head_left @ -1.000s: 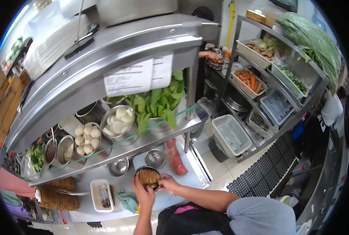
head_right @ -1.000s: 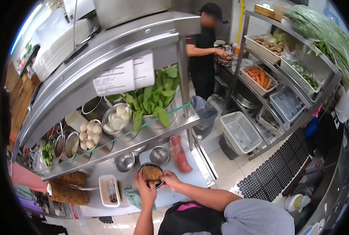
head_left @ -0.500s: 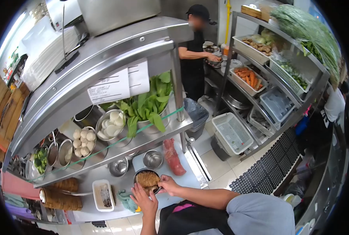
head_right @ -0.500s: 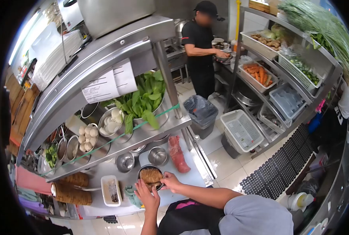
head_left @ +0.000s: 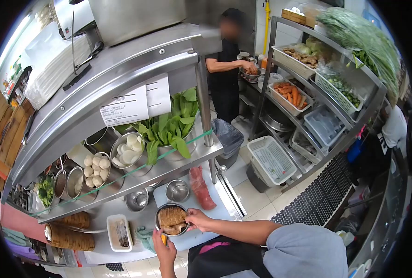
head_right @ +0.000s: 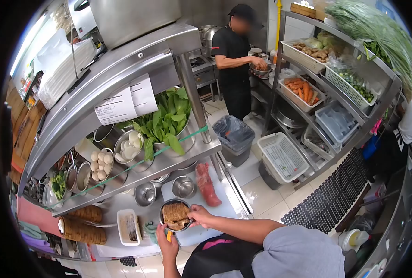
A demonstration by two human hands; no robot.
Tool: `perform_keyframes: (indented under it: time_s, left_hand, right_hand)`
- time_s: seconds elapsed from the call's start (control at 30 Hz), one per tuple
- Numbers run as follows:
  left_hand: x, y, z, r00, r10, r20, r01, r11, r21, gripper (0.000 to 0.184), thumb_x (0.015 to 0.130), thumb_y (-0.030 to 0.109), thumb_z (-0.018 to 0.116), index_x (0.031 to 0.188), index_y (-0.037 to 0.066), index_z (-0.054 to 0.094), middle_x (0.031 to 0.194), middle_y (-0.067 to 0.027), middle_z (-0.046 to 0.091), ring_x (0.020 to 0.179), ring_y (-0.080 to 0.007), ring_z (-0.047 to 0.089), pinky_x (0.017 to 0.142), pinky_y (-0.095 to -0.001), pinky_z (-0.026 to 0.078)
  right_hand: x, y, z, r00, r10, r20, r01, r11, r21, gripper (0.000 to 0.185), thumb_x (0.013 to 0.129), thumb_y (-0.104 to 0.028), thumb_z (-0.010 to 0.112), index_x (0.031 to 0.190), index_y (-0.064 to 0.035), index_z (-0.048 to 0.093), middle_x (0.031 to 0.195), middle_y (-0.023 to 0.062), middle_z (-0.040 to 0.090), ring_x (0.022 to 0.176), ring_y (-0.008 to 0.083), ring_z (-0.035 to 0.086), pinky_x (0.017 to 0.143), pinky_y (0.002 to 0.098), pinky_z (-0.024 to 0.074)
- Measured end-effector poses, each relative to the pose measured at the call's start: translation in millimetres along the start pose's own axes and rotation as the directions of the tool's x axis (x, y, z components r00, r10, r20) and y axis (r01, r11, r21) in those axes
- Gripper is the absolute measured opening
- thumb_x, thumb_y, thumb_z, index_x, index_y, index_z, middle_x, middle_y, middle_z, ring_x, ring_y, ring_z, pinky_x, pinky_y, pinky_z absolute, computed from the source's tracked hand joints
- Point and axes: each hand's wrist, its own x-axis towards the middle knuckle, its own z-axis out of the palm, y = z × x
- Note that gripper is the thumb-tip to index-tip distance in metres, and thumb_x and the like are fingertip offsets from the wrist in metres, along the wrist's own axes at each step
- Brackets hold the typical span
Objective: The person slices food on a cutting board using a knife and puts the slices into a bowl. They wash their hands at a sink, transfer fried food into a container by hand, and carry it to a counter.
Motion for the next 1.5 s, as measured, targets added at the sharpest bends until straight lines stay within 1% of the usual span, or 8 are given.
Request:
perform_keyframes:
  time_s: [0.17,0.27,0.37,0.5,0.8,0.87,1.07,1.5]
  left_hand:
    - [-9,-22,19,0.996,-0.077,0.052,0.089,0.956,-0.278,0.05,0.073,0.0,0.082,0.115,0.004,0.054,0.137,-0.0317,0.052,0.13,-0.051,0.051,0.106,-0.0518,0.043]
    - [-3,-21,13,0.993,-0.013,0.12,0.034,0.983,-0.182,0.056,0.064,0.005,0.091,0.104,0.005,0.052,0.137,-0.0315,0.053,0.128,-0.0514,0.053,0.104,-0.0513,0.046]
    - [-4,-25,20,0.991,0.115,0.065,-0.109,0.99,-0.085,0.057,0.06,0.007,0.094,0.098,0.006,0.051,0.139,-0.0329,0.053,0.127,-0.0508,0.055,0.104,-0.0512,0.046]
    - [-5,-24,28,0.991,0.12,0.052,-0.113,0.985,-0.132,0.055,0.059,0.008,0.095,0.095,0.005,0.053,0.139,-0.0351,0.054,0.128,-0.0521,0.054,0.105,-0.0513,0.046]
    - [-22,-35,44,1.0,-0.029,-0.005,0.025,0.92,-0.391,0.05,0.061,0.008,0.094,0.09,0.006,0.053,0.132,-0.0318,0.06,0.132,-0.0526,0.053,0.107,-0.0504,0.044]
    - [-21,-32,43,0.999,-0.023,-0.042,0.003,0.91,-0.414,0.049,0.061,0.004,0.092,0.089,0.006,0.053,0.131,-0.0294,0.062,0.132,-0.0503,0.054,0.106,-0.0481,0.044]
    - [-25,-36,39,0.994,-0.105,-0.023,0.083,0.883,-0.461,0.049,0.059,-0.002,0.09,0.09,0.006,0.053,0.137,-0.03,0.059,0.127,-0.0412,0.06,0.103,-0.0414,0.047]
    - [-28,-41,41,0.991,-0.13,0.008,0.117,0.859,-0.499,0.049,0.058,-0.003,0.089,0.09,0.006,0.053,0.138,-0.0295,0.058,0.124,-0.0393,0.062,0.1,-0.0398,0.05]
  right_hand:
    - [-6,0,-11,0.998,-0.029,0.049,0.031,0.999,-0.045,0.015,0.088,-0.009,0.066,0.089,-0.0117,0.051,0.086,0.0026,0.054,0.078,0.0166,0.061,0.062,0.0411,0.0654]
    - [-9,-2,-17,0.995,0.011,0.102,0.001,0.994,-0.114,0.015,0.089,-0.01,0.066,0.09,-0.0116,0.051,0.087,0.003,0.055,0.076,0.0165,0.061,0.063,0.0376,0.0642]
    - [-12,2,-23,0.995,-0.017,0.094,0.026,0.994,-0.102,0.016,0.089,-0.01,0.066,0.09,-0.0117,0.05,0.088,0.0027,0.056,0.075,0.0158,0.061,0.065,0.0376,0.0647]
    - [-24,-4,-32,0.996,0.023,0.091,-0.014,0.995,-0.103,0.021,0.088,-0.007,0.067,0.086,-0.0137,0.047,0.087,0.0,0.053,0.076,0.0114,0.057,0.066,0.0376,0.065]
    - [-40,-19,-66,0.946,0.137,0.292,-0.076,0.975,-0.208,0.028,0.1,-0.034,0.067,0.11,-0.0112,0.053,0.113,0.0054,0.058,0.106,0.022,0.067,0.08,0.0416,0.0643]
    - [-43,-25,-79,0.964,0.1,0.247,-0.022,0.954,-0.298,0.034,0.101,-0.038,0.066,0.118,-0.0103,0.055,0.121,0.0061,0.056,0.107,0.0232,0.066,0.083,0.0415,0.0628]
    - [-34,-14,-127,0.999,0.036,0.033,-0.019,0.909,-0.417,0.031,0.098,-0.031,0.067,0.117,-0.0088,0.059,0.118,0.007,0.06,0.101,0.0215,0.067,0.077,0.0381,0.0618]
    - [-21,17,-169,0.987,0.05,-0.15,-0.115,0.877,-0.467,0.029,0.093,-0.03,0.07,0.111,-0.0087,0.063,0.105,0.0048,0.064,0.092,0.018,0.066,0.072,0.0363,0.061]
